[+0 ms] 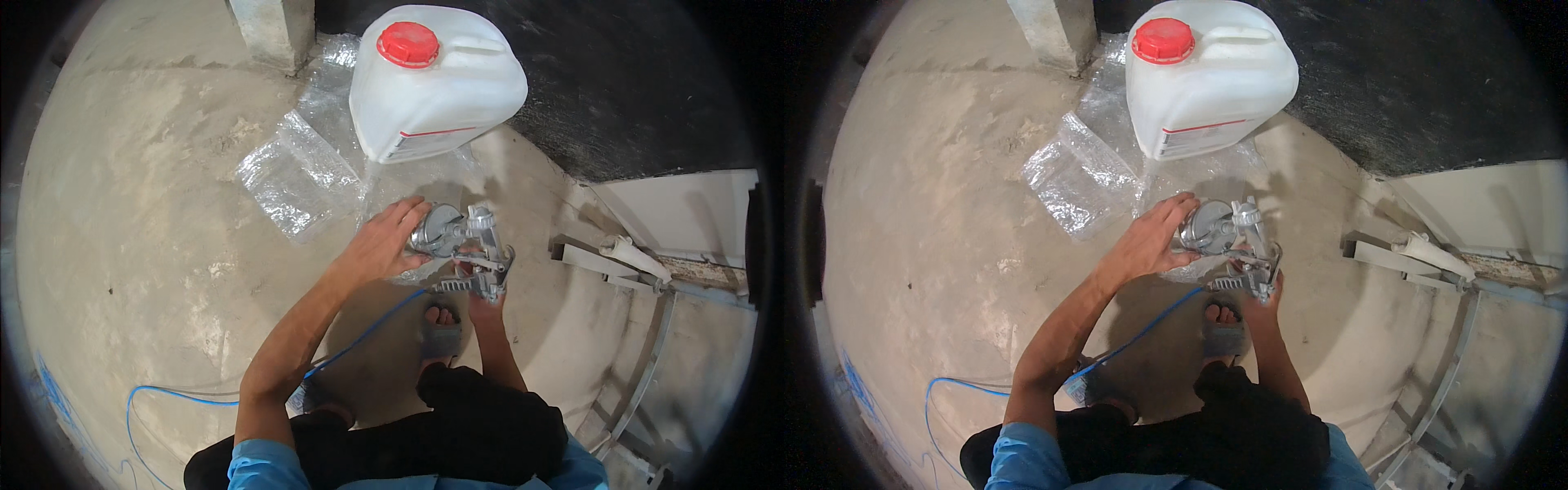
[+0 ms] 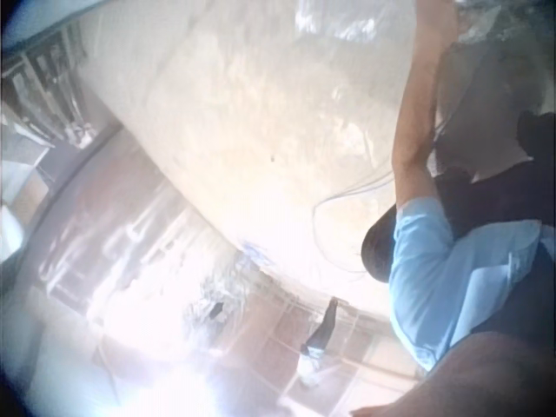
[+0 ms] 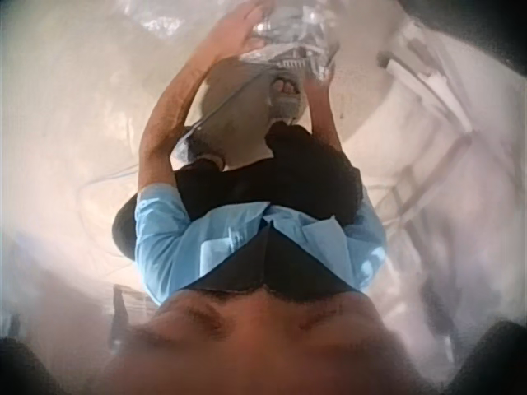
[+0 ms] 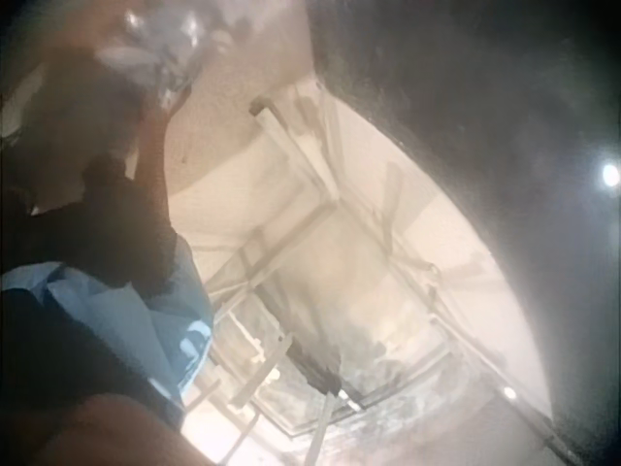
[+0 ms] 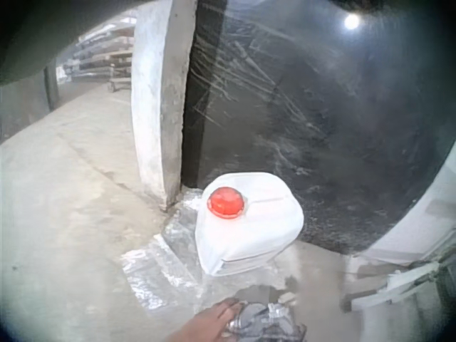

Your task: The person positions a large wooden tabletop, then assembles a spray gun and fills it with white paint from a plastic container. The person then spray paints the tabletop surface with the gun.

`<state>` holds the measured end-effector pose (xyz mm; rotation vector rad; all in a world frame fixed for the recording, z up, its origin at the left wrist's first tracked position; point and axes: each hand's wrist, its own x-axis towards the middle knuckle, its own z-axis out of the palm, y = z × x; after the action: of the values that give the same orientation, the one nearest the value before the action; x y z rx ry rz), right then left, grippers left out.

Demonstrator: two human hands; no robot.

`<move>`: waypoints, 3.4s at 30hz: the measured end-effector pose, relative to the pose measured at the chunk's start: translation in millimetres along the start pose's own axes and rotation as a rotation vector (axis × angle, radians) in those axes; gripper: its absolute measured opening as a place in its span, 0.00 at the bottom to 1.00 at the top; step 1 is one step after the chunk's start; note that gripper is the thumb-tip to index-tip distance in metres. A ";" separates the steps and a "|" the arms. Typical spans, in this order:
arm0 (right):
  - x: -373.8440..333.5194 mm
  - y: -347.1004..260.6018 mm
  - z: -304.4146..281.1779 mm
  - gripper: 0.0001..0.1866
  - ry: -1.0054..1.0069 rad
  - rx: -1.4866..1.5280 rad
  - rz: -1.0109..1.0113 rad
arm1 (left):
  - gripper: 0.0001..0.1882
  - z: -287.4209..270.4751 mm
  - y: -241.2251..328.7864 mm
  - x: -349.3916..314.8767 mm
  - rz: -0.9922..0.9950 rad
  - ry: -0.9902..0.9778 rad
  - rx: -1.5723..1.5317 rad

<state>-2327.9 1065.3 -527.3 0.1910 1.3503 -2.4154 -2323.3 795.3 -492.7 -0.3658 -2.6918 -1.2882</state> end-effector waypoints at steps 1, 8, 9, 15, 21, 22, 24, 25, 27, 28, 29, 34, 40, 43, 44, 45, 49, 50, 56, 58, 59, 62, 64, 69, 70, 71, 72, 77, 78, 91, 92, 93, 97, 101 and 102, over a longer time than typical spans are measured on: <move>7.3 2.3 -0.1 0.27 -0.080 -0.054 -0.060 | 0.43 4.3 -0.9 4.9 0.017 -0.005 0.019; 34.8 -54.0 36.0 0.16 0.425 -0.454 -0.293 | 0.48 35.3 6.6 3.3 -0.220 0.164 0.049; 21.4 -62.7 44.9 0.15 0.426 -0.628 -0.446 | 0.49 41.8 10.3 -1.0 -0.223 0.254 0.055; -22.6 -19.6 90.0 0.13 -0.208 -1.255 -0.537 | 0.48 63.9 16.7 -5.6 -0.274 0.450 0.062; 17.3 28.2 76.7 0.27 0.122 -1.081 -0.662 | 0.45 50.5 15.4 17.6 -0.259 0.378 0.019; 21.9 30.2 74.3 0.28 0.132 -1.048 -0.654 | 0.45 48.7 16.5 20.9 -0.234 0.377 0.046; 27.4 32.1 71.0 0.30 0.095 -0.929 -0.672 | 0.44 47.1 18.7 24.4 -0.222 0.372 0.048; 29.6 32.3 70.1 0.30 0.113 -0.950 -0.655 | 0.43 46.7 19.5 24.7 -0.235 0.362 0.027; 34.6 32.7 69.0 0.30 0.149 -0.935 -0.604 | 0.42 46.2 19.8 24.0 -0.267 0.345 -0.035; 37.3 33.0 68.4 0.29 0.148 -0.916 -0.580 | 0.42 45.6 19.1 23.2 -0.285 0.341 -0.076; 40.3 33.5 67.6 0.29 0.144 -0.894 -0.557 | 0.42 44.7 18.2 22.6 -0.306 0.337 -0.115; 52.5 42.1 64.8 0.26 0.117 -0.692 -0.509 | 0.41 36.3 11.9 24.4 -0.275 0.345 -0.124; 65.9 51.2 63.1 0.26 0.296 -0.518 -0.538 | 0.45 33.3 13.3 31.8 -0.358 0.274 -0.176; 67.3 43.1 55.8 0.22 0.242 -0.633 -0.320 | 0.47 33.0 15.0 28.8 -0.422 0.245 -0.217; 67.7 39.6 52.9 0.23 0.133 -0.691 -0.323 | 0.46 33.4 15.3 27.2 -0.378 0.268 -0.183; 68.8 37.0 50.8 0.25 0.116 -0.731 -0.317 | 0.44 33.5 14.1 26.5 -0.326 0.310 -0.162; 73.3 33.5 51.2 0.30 -0.014 -0.711 -0.412 | 0.39 35.3 10.6 24.5 -0.265 0.333 -0.165; 74.6 34.4 53.5 0.31 0.020 -0.711 -0.414 | 0.38 35.4 9.9 24.6 -0.237 0.335 -0.164; 74.8 31.4 56.2 0.38 0.110 -0.960 -0.440 | 0.33 34.4 12.3 21.9 -0.231 0.344 -0.084; 74.0 30.8 53.5 0.39 0.141 -1.053 -0.422 | 0.34 34.4 12.7 21.6 -0.260 0.269 -0.099; 73.9 31.2 52.1 0.39 0.179 -1.077 -0.427 | 0.34 35.0 12.6 22.0 -0.270 0.252 -0.104; 71.2 32.4 47.6 0.38 0.124 -0.975 -0.516 | 0.36 42.2 14.9 24.1 -0.193 0.277 -0.143; 68.6 31.6 45.4 0.36 0.166 -0.922 -0.488 | 0.37 48.9 17.6 25.4 -0.163 0.264 -0.077; 65.7 25.3 43.1 0.34 0.125 -0.908 -0.485 | 0.39 56.4 23.6 26.6 -0.157 0.245 -0.077; 66.3 24.0 42.6 0.34 0.123 -0.886 -0.496 | 0.40 55.9 24.3 25.7 -0.183 0.238 -0.084; 66.7 23.1 42.1 0.34 0.074 -0.865 -0.509 | 0.40 54.6 24.2 24.3 -0.212 0.233 -0.090; 67.7 22.4 41.5 0.34 0.101 -0.947 -0.521 | 0.40 53.1 23.6 23.0 -0.214 0.218 -0.094; 72.6 15.9 38.3 0.33 0.002 -1.193 -0.557 | 0.39 51.6 18.5 18.1 -0.159 0.249 -0.008; 72.7 13.3 38.0 0.32 -0.023 -1.221 -0.540 | 0.39 53.1 17.9 18.2 -0.150 0.266 0.013; 63.8 -1.2 49.8 0.29 -0.186 -0.942 -0.350 | 0.38 55.5 27.6 8.0 -0.237 0.372 -0.034; 63.7 -0.6 49.8 0.29 -0.188 -0.949 -0.353 | 0.38 54.6 28.0 7.2 -0.260 0.359 -0.066; 63.4 -0.7 49.5 0.29 -0.188 -0.957 -0.353 | 0.38 54.0 28.8 7.2 -0.260 0.352 -0.083; 62.6 -9.9 44.7 0.29 -0.238 -0.990 -0.303 | 0.36 54.9 33.4 10.1 -0.304 0.349 -0.018; 61.5 -17.5 39.5 0.27 -0.304 -1.012 -0.230 | 0.35 59.1 37.7 11.8 -0.328 0.284 -0.027; 60.7 -16.8 38.1 0.28 -0.281 -1.123 -0.264 | 0.35 60.5 37.9 11.0 -0.318 0.298 -0.015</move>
<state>-2388.1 1026.0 -511.3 -0.6153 2.4036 -1.4071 -2324.5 867.2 -499.7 0.2477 -2.5520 -1.3159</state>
